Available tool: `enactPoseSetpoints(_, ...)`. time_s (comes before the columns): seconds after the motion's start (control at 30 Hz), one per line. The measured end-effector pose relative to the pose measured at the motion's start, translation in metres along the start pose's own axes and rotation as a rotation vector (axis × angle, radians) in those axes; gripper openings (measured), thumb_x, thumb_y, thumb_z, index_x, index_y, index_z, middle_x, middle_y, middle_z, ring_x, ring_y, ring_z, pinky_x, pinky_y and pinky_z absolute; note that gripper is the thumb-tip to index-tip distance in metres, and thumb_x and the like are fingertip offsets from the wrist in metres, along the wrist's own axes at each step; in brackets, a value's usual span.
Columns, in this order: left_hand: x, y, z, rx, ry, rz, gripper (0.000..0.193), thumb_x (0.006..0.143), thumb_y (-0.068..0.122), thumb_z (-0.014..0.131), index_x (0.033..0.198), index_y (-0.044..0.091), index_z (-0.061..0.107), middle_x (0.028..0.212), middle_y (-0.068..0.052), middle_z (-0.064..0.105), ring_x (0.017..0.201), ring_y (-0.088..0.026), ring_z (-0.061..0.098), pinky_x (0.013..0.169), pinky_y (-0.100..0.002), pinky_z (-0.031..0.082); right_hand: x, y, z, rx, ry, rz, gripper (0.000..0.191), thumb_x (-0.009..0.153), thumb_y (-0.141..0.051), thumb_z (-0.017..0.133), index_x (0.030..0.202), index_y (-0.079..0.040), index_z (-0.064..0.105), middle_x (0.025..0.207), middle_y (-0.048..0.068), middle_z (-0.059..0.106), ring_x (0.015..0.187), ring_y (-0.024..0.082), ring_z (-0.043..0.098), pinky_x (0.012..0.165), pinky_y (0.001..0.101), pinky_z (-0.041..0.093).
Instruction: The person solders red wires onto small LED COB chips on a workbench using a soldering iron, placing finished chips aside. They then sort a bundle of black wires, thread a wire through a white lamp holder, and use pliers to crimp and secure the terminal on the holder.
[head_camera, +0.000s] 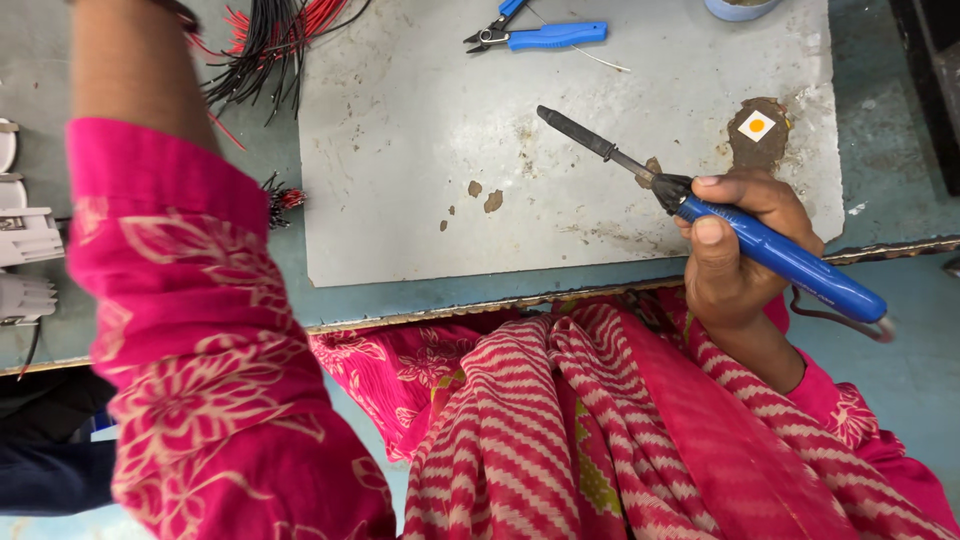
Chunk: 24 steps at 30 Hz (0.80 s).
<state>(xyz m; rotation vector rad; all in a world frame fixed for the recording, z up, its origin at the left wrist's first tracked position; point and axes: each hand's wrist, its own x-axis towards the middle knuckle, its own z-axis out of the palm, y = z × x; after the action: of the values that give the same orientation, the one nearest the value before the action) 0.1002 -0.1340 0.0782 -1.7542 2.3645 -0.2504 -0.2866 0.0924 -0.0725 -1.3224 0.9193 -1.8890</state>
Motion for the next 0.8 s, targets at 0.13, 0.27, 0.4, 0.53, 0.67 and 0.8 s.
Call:
enactPoseSetpoints(0.13,-0.02,-0.009,-0.014,0.03,-0.042,-0.153,0.025,0.097,0.021,0.066,0.1,-0.002,0.074,0.083,-0.02,0.072,0.07,-0.029,0.07,0.061,-0.043,0.055,0.002,-0.002,0.002,0.003,0.004,-0.01,0.037,0.109,-0.031,0.074,0.117,0.003,0.062,0.101,0.012,0.065,0.073,0.014,0.064,0.066,0.0238,0.054)
enactPoseSetpoints(0.27,-0.052,-0.031,-0.054,-0.091,-0.131,-0.258,0.026,0.102,0.021,0.063,0.099,-0.002,0.074,0.082,-0.02,0.072,0.069,-0.026,0.07,0.059,-0.042,0.054,0.003,-0.003,0.005,0.037,0.032,-0.014,0.04,0.107,-0.034,0.074,0.115,0.002,0.061,0.1,0.011,0.064,0.071,0.014,0.062,0.065,0.0238,0.052)
enactPoseSetpoints(0.4,-0.089,-0.003,-0.038,-0.464,-0.193,-0.285,0.034,0.092,0.009,0.071,0.123,-0.002,0.062,0.085,-0.017,0.071,0.064,-0.024,0.071,0.054,-0.039,0.057,0.003,-0.002,0.003,0.058,0.042,-0.013,0.044,0.108,-0.037,0.074,0.116,0.003,0.059,0.101,0.011,0.063,0.07,0.016,0.061,0.064,0.0247,0.051)
enactPoseSetpoints(0.53,-0.107,0.052,-0.002,-0.905,-0.255,-0.405,0.116,0.08,-0.004,0.077,0.161,0.025,-0.001,0.117,-0.02,0.063,0.069,-0.025,0.076,0.054,-0.04,0.063,0.005,0.002,-0.004,0.06,0.014,-0.023,0.047,0.108,-0.04,0.075,0.116,0.004,0.058,0.098,0.01,0.061,0.069,0.017,0.061,0.063,0.0254,0.05)
enactPoseSetpoints(0.67,-0.088,0.108,0.008,-1.12,-0.25,-0.411,0.116,0.076,-0.003,0.071,0.158,0.025,-0.006,0.11,-0.02,0.067,0.076,-0.032,0.078,0.053,-0.04,0.063,0.006,0.007,-0.007,0.066,0.034,-0.011,0.05,0.109,-0.042,0.075,0.117,0.003,0.056,0.092,0.009,0.057,0.067,0.017,0.057,0.062,0.0256,0.048)
enactPoseSetpoints(0.8,-0.063,0.141,0.008,-0.988,-0.273,-0.362,0.113,0.078,0.013,0.081,0.156,0.015,0.0,0.094,-0.017,0.072,0.075,-0.031,0.078,0.054,-0.042,0.061,0.007,0.013,-0.01,0.089,0.062,-0.033,0.05,0.11,-0.042,0.075,0.119,0.003,0.055,0.096,0.011,0.058,0.068,0.019,0.055,0.059,0.0265,0.044)
